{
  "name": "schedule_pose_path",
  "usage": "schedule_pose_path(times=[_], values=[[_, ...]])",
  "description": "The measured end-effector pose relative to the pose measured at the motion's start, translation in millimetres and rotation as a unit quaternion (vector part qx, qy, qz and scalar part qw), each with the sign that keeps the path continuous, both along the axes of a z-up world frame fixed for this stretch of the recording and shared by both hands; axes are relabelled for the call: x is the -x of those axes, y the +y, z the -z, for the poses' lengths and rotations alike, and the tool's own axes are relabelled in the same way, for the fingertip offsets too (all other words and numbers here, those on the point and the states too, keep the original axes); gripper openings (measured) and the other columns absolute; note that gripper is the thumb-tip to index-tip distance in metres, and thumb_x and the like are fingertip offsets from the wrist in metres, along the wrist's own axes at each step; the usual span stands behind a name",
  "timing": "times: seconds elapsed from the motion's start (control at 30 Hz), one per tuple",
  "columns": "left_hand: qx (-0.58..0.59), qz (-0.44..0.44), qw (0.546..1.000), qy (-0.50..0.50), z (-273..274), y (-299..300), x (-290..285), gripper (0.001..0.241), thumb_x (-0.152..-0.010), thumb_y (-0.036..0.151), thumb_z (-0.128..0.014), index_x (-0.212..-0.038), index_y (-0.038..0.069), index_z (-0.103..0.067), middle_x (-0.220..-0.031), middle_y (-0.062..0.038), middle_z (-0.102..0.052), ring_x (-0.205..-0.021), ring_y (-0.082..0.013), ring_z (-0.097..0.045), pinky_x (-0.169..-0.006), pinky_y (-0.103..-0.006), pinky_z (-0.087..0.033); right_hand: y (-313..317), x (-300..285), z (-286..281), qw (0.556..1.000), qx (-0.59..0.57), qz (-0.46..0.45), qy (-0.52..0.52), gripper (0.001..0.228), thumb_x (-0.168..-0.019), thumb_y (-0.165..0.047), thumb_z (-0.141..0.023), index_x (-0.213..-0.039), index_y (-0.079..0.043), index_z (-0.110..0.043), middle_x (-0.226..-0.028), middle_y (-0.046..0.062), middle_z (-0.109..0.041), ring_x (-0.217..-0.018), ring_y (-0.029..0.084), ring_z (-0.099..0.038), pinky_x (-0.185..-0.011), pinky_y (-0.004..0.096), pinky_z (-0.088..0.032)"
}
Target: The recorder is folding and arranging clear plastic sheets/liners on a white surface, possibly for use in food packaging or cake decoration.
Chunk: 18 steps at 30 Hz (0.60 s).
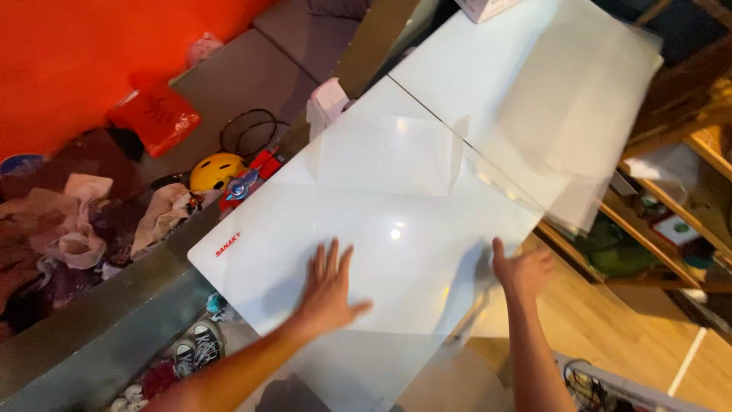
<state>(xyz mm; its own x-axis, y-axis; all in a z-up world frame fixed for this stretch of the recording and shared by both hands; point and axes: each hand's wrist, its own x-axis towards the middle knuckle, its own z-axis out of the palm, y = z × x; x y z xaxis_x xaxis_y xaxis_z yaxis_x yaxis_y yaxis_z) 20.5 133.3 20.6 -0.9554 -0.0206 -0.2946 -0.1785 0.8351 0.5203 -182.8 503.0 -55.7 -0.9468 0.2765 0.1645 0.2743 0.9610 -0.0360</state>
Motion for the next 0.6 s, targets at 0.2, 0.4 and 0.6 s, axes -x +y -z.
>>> schedule_pose_path(times=[0.2,0.4,0.6], values=[[0.070,0.081,0.974,-0.200,-31,-10,-24,0.139,-0.066,0.072,-0.082,-0.163,0.020,0.002,-0.168,-0.023,0.020,-0.152,-0.0552,0.020,-0.112,-0.0797,-0.004,5,-81,-43,0.963,0.145,0.050,-0.222,0.096,-0.068,-0.072,-0.080,-0.127,0.002,-0.062,-0.116,0.027,-0.072,-0.109,0.041,-0.070,-0.092,0.049,-0.057],[0.100,0.128,0.972,-0.168,-1,-36,-22,0.148,-0.058,0.080,-0.082,-0.162,0.026,0.008,-0.167,-0.020,0.027,-0.148,-0.0551,0.029,-0.106,-0.0846,0.004,1,-90,-122,0.821,0.485,-0.022,-0.299,0.054,-0.087,-0.047,-0.069,-0.114,0.000,-0.074,-0.124,0.017,-0.076,-0.105,0.036,-0.076,-0.089,0.049,-0.062],[0.088,0.107,0.977,-0.161,2,-28,-11,0.155,-0.052,0.083,-0.082,-0.162,0.024,0.009,-0.167,-0.019,0.028,-0.146,-0.0556,0.032,-0.101,-0.0865,0.011,-57,-92,-118,0.712,0.550,-0.343,-0.269,0.054,-0.105,-0.040,-0.057,-0.152,-0.014,-0.055,-0.172,0.011,-0.035,-0.159,0.029,-0.031,-0.126,0.047,-0.029]])
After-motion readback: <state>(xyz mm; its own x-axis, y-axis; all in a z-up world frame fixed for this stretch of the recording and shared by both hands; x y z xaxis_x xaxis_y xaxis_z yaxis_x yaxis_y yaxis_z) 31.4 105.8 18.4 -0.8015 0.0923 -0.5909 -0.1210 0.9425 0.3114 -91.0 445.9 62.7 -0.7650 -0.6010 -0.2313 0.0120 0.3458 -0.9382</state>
